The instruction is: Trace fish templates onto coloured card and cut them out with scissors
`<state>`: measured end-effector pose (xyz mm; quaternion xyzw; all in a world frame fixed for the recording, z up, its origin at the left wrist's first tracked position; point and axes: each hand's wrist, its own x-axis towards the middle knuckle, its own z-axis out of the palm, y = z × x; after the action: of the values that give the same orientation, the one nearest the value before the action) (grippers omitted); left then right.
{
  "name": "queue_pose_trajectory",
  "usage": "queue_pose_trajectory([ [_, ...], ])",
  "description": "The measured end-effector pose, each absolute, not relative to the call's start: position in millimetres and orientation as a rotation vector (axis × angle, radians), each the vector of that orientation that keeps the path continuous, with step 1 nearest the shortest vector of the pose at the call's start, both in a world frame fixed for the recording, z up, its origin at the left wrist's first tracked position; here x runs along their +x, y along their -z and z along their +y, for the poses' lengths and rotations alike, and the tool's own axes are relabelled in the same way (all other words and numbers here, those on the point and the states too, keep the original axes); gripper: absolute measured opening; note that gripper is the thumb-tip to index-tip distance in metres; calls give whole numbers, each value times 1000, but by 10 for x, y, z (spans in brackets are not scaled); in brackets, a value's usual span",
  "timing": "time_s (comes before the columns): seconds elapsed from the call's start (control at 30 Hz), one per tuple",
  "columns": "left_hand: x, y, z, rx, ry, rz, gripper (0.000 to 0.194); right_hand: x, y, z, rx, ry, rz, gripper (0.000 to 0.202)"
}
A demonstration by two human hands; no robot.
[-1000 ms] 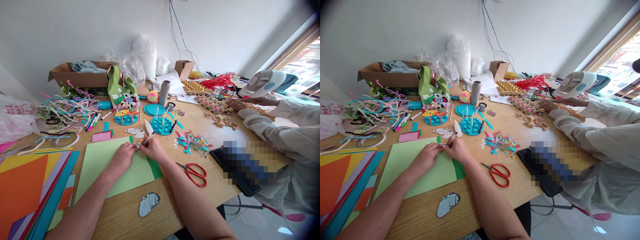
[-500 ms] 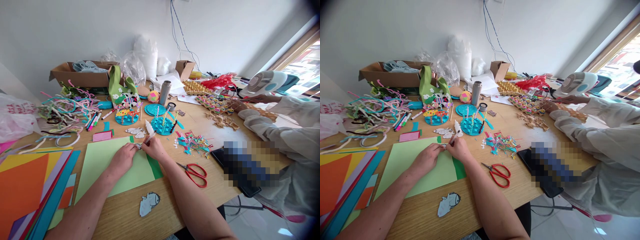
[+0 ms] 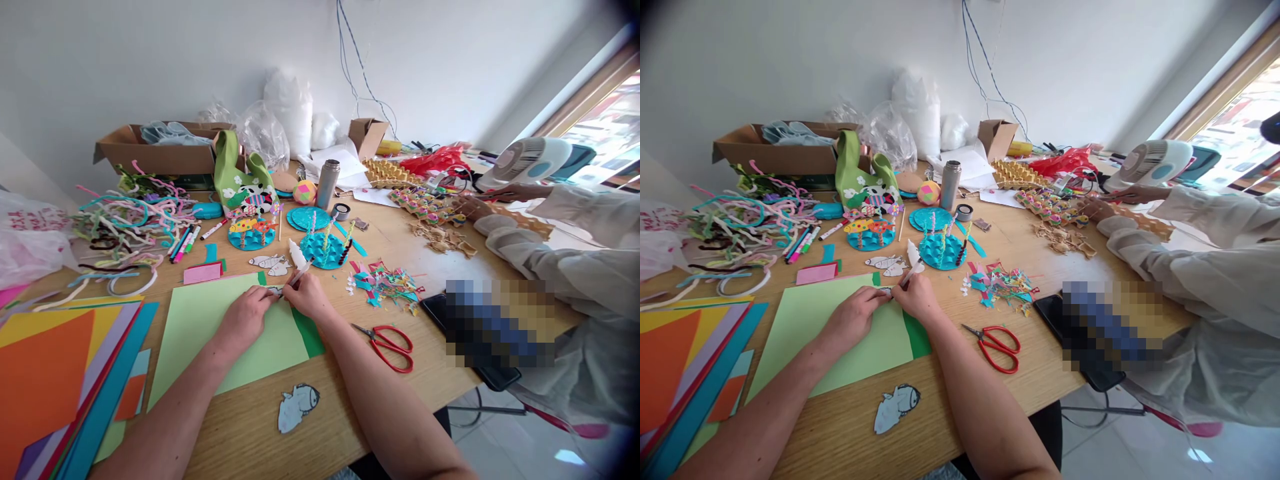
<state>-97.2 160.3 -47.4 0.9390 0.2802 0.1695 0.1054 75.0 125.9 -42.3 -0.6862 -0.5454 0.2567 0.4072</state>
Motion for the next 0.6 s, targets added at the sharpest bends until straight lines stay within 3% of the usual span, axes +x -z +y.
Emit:
queue_pose_trajectory([
  [0.6, -976, 474, 1600, 2788, -527, 800, 46, 760, 405, 1253, -1727, -652, -1330, 13],
])
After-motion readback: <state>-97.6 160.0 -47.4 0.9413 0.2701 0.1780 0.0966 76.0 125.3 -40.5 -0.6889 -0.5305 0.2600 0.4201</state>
